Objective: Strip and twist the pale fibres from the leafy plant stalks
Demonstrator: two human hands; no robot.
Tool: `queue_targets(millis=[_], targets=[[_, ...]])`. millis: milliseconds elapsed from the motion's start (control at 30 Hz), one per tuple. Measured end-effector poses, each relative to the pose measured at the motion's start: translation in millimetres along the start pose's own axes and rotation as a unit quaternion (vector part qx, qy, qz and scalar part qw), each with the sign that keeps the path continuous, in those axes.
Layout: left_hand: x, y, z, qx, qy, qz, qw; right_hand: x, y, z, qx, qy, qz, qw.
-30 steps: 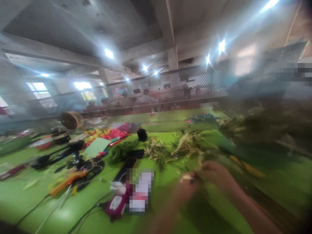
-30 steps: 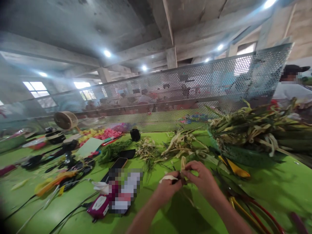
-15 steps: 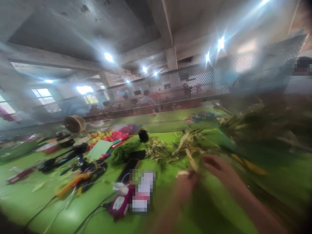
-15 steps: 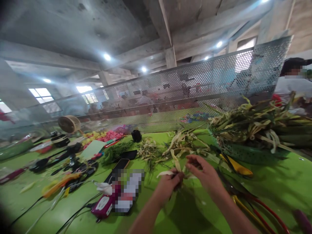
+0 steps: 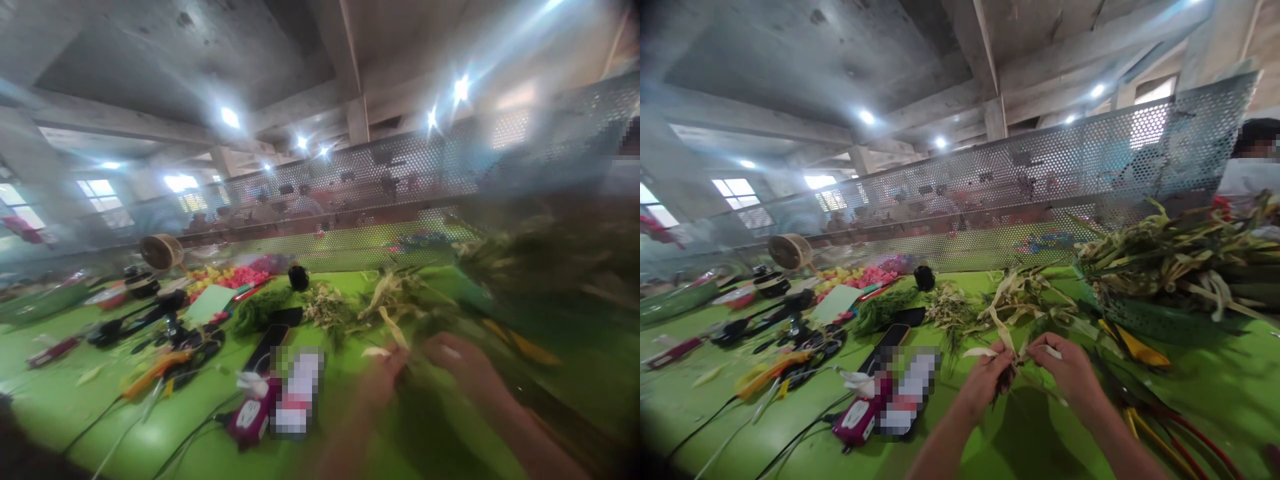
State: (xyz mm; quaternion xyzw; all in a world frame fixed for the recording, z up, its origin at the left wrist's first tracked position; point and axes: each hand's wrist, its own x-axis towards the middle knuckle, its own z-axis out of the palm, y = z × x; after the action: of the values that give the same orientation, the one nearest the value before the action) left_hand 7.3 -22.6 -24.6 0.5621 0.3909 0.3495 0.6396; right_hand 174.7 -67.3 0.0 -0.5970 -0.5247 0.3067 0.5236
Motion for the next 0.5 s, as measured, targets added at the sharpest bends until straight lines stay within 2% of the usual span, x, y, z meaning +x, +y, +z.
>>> queue_targets(millis=[167, 300, 400, 500], targets=[[-2.2, 2.2, 1.0, 0.020, -0.009, 0.030, 0.999, 0.7, -0.9, -1.5, -0.009, 0.021, 0.004, 1.000], [-4.9, 5.6, 0.6, 0.018, -0.016, 0.043, 0.999, 2.5, -2.2, -1.1, 0.006, 0.013, -0.001, 1.000], [-4.9, 9.9, 0.5, -0.043, -0.013, 0.078, 0.996, 3.2, 0.5, 3.1, 0.034, -0.022, 0.031, 0.999], [-2.8, 11.8, -0.2, -0.068, 0.010, 0.097, 0.993, 2.0, 4.6, 9.1, 0.010, -0.084, 0.038, 0.996]])
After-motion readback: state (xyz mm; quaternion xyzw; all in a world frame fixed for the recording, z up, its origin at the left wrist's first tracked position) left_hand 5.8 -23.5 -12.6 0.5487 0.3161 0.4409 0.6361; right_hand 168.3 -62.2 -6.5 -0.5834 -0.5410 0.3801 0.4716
